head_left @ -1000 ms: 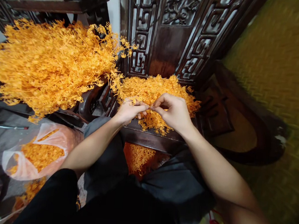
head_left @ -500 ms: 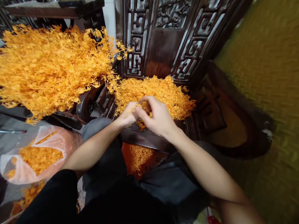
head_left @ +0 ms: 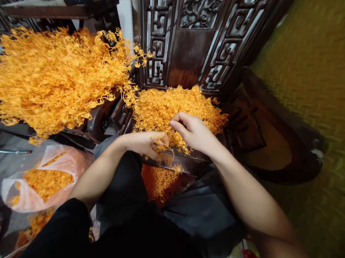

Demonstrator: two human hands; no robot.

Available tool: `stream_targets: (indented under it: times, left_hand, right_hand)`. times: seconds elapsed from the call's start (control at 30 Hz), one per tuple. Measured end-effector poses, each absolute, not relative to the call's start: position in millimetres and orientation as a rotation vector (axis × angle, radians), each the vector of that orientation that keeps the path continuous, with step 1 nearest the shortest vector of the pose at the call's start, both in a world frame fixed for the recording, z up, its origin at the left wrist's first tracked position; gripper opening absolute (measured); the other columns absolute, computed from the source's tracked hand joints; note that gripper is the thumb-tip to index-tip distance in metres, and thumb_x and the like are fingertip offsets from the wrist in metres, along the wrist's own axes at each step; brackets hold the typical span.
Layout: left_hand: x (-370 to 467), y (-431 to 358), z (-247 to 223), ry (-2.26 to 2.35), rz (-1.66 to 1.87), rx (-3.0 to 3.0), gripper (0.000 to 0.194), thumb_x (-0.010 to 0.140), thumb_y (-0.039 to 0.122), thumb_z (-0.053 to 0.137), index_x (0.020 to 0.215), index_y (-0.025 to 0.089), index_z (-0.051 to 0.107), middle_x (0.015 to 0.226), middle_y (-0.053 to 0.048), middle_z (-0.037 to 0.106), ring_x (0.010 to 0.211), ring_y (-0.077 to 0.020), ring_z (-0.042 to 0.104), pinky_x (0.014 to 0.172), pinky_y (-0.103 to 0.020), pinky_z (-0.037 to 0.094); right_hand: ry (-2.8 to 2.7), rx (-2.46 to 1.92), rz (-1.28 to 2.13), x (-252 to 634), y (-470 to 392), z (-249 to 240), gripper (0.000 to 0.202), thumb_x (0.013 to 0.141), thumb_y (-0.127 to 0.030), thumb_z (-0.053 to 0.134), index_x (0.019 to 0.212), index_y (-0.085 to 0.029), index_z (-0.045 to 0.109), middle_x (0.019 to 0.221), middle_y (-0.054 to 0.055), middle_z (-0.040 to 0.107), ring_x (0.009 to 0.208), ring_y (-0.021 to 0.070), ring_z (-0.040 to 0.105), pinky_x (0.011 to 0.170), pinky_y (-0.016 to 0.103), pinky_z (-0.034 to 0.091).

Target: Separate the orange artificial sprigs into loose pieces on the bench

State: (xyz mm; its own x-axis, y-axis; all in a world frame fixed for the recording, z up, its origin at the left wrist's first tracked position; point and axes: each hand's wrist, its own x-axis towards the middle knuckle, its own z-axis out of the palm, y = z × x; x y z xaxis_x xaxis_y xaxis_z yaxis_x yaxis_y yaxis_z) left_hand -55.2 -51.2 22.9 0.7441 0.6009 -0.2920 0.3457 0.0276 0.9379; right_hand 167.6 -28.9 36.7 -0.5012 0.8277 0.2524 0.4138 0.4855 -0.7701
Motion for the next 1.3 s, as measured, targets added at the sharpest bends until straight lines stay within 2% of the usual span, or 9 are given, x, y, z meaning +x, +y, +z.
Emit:
stream_targets:
  times: [0.13, 0.23, 0.37, 0.5, 0.6, 0.77, 0.9, 1.13, 1.3]
  left_hand:
    - [-57, -49, 26, 0.912, 0.391, 1.509, 0.044, 0.079, 0.040, 0.081, 0.116, 0.022, 0.065, 0.066, 0.001, 0.069, 0.038, -0.0102, 0.051, 0.036, -0.021, 0.031]
    - [-55, -49, 28, 0.979, 0.512, 1.566, 0.040, 0.094, 0.057, 0.061, 0.107, 0.019, 0.068, 0.054, 0.002, 0.064, 0.033, -0.0081, 0.042, 0.036, -0.021, 0.027]
    - [-51, -47, 26, 1.086, 0.616, 1.683, 0.043, 0.100, 0.056, 0.051, 0.089, 0.018, 0.070, 0.041, 0.005, 0.051, 0.034, -0.0079, 0.039, 0.041, -0.020, 0.031]
    - [-48, -45, 25, 1.084, 0.836, 1.746, 0.032, 0.092, 0.048, 0.065, 0.094, 0.018, 0.077, 0.067, -0.002, 0.072, 0.067, -0.0148, 0.066, 0.065, -0.023, 0.049]
    - [-43, -46, 24, 1.093, 0.955, 1.758, 0.030, 0.083, 0.047, 0.076, 0.093, 0.018, 0.080, 0.088, -0.006, 0.078, 0.093, -0.0211, 0.071, 0.082, -0.028, 0.052]
    - [-47, -30, 15, 1.323, 1.252, 1.471, 0.036, 0.079, 0.050, 0.079, 0.068, 0.017, 0.071, 0.053, 0.002, 0.057, 0.052, -0.0105, 0.051, 0.054, -0.024, 0.037]
    - [-62, -14, 15, 1.273, 1.430, 1.025, 0.041, 0.079, 0.059, 0.077, 0.081, 0.018, 0.071, 0.037, 0.011, 0.031, 0.035, -0.0063, 0.024, 0.041, -0.025, 0.018]
    - [-45, -32, 20, 0.946, 1.197, 1.055, 0.046, 0.083, 0.059, 0.074, 0.105, 0.018, 0.072, 0.041, 0.011, 0.036, 0.035, -0.0043, 0.024, 0.041, -0.021, 0.020]
    - [-37, -37, 22, 0.946, 1.147, 1.057, 0.054, 0.086, 0.062, 0.069, 0.119, 0.019, 0.070, 0.041, 0.012, 0.035, 0.034, -0.0039, 0.022, 0.041, -0.020, 0.021]
  right_hand:
    - [-2.036, -1.000, 0.995, 170, -21, 31, 0.020, 0.094, -0.037, 0.061, 0.086, -0.018, 0.065, 0.082, 0.005, 0.070, 0.075, 0.0181, 0.061, 0.072, 0.032, 0.045]
    - [-1.978, -0.980, 1.179, 170, -23, 31, 0.027, 0.090, -0.044, 0.069, 0.087, -0.018, 0.065, 0.080, 0.004, 0.070, 0.071, 0.0172, 0.060, 0.067, 0.031, 0.045]
    - [-1.947, -0.959, 1.295, 170, -28, 36, 0.035, 0.085, -0.050, 0.076, 0.088, -0.017, 0.067, 0.079, 0.005, 0.071, 0.069, 0.0161, 0.060, 0.063, 0.029, 0.045]
    - [-1.914, -0.944, 1.343, 170, -28, 38, 0.039, 0.084, -0.054, 0.076, 0.082, -0.017, 0.066, 0.074, 0.004, 0.070, 0.064, 0.0145, 0.057, 0.060, 0.028, 0.043]
    - [-1.909, -0.975, 1.329, 167, -29, 39, 0.042, 0.083, -0.058, 0.075, 0.078, -0.017, 0.065, 0.071, 0.004, 0.069, 0.061, 0.0144, 0.056, 0.059, 0.029, 0.042]
    - [-2.002, -1.056, 1.025, 165, -50, 55, 0.033, 0.089, -0.047, 0.071, 0.074, -0.018, 0.065, 0.069, 0.004, 0.069, 0.061, 0.0155, 0.057, 0.059, 0.030, 0.041]
    - [-1.986, -1.002, 0.958, 179, -56, 64, 0.022, 0.094, -0.038, 0.067, 0.082, -0.019, 0.067, 0.069, 0.004, 0.068, 0.060, 0.0161, 0.057, 0.058, 0.031, 0.042]
    - [-1.890, -1.013, 0.847, 182, -32, 48, 0.029, 0.101, -0.039, 0.051, 0.105, -0.017, 0.069, 0.081, 0.005, 0.067, 0.066, 0.0150, 0.054, 0.064, 0.031, 0.041]
    - [-1.978, -1.305, 0.796, 172, -34, 44, 0.053, 0.092, -0.066, 0.061, 0.099, -0.016, 0.073, 0.067, 0.002, 0.060, 0.060, 0.0164, 0.049, 0.060, 0.031, 0.034]
